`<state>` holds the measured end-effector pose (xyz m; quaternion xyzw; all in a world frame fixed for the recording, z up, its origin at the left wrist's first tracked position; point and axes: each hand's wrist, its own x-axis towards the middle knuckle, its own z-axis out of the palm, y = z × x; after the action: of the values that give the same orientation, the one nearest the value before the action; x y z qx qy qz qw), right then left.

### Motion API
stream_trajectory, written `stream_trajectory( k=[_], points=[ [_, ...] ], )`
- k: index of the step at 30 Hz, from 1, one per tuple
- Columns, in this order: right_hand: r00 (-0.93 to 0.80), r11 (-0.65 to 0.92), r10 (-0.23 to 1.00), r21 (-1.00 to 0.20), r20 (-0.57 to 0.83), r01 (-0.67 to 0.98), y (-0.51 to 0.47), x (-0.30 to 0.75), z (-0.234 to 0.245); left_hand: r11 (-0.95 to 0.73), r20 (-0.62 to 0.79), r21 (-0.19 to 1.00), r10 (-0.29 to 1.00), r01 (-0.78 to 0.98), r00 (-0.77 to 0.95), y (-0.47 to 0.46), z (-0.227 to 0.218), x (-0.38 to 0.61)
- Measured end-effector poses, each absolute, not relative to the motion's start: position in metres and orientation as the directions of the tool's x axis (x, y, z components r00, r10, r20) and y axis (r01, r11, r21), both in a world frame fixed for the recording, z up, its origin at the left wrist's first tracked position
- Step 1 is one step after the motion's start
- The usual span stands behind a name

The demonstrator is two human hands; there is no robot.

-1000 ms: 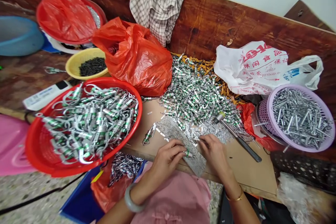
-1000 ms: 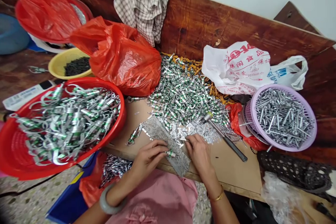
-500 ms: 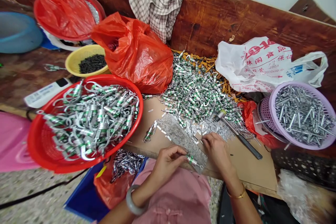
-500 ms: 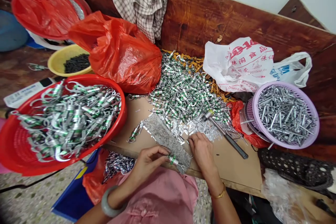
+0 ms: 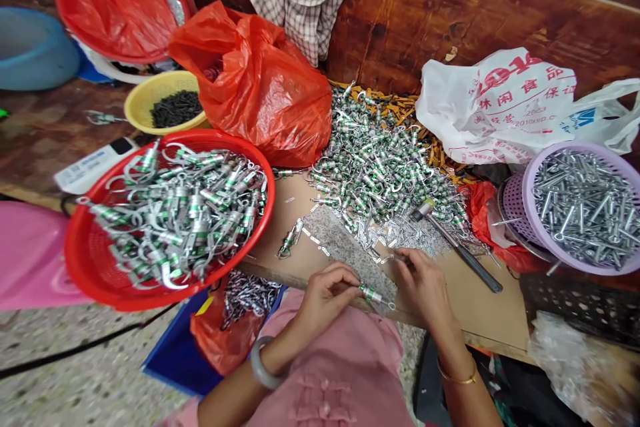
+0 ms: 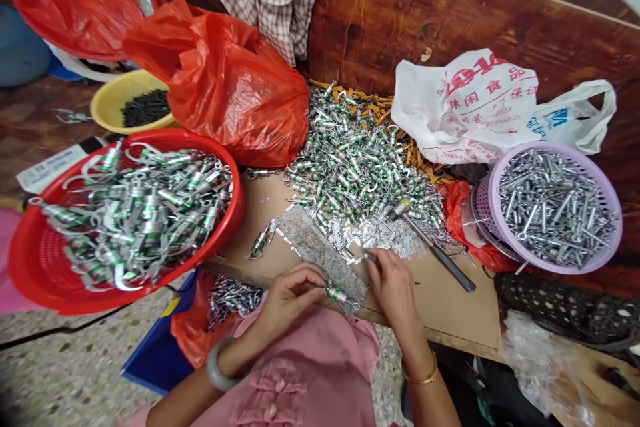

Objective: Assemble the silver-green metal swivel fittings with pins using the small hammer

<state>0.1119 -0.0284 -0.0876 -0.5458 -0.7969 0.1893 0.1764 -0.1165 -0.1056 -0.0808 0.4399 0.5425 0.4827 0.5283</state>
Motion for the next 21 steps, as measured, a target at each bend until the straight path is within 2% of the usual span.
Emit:
stream_trajectory(
  k=[3, 8, 11, 14, 17, 21],
  points=[
    [-0.320, 0.309, 0.946, -0.461, 0.058, 0.832, -0.031, 0.111, -0.085, 0.144, -0.143, 0.990, 0.989, -0.003, -0.042, -0.106, -0.081, -0.118],
    [-0.504, 0.465, 0.864, -0.378, -0.004, 0.800, -0.024, 0.103, -0.085, 0.135, -0.134, 0.990, 0.991, 0.039, -0.004, -0.107, -0.083, -0.121],
    [-0.521, 0.477, 0.853, -0.356, -0.030, 0.803, -0.019, 0.099, -0.083, 0.121, -0.121, 0.992, 0.993, 0.034, -0.007, -0.107, -0.084, -0.122],
    [-0.462, 0.409, 0.886, -0.511, 0.027, 0.756, -0.025, 0.097, -0.073, 0.070, -0.069, 0.997, 0.997, 0.038, -0.026, -0.107, -0.084, -0.121],
    [-0.458, 0.360, 0.888, -0.683, 0.043, 0.636, -0.040, 0.091, -0.055, -0.013, 0.015, 0.997, 1.000, 0.071, -0.025, -0.108, -0.082, -0.119],
    [-0.572, 0.436, 0.818, -0.703, 0.050, 0.562, -0.060, 0.076, -0.040, -0.144, 0.144, 0.980, 0.990, 0.138, 0.006, -0.109, -0.079, -0.120]
  ],
)
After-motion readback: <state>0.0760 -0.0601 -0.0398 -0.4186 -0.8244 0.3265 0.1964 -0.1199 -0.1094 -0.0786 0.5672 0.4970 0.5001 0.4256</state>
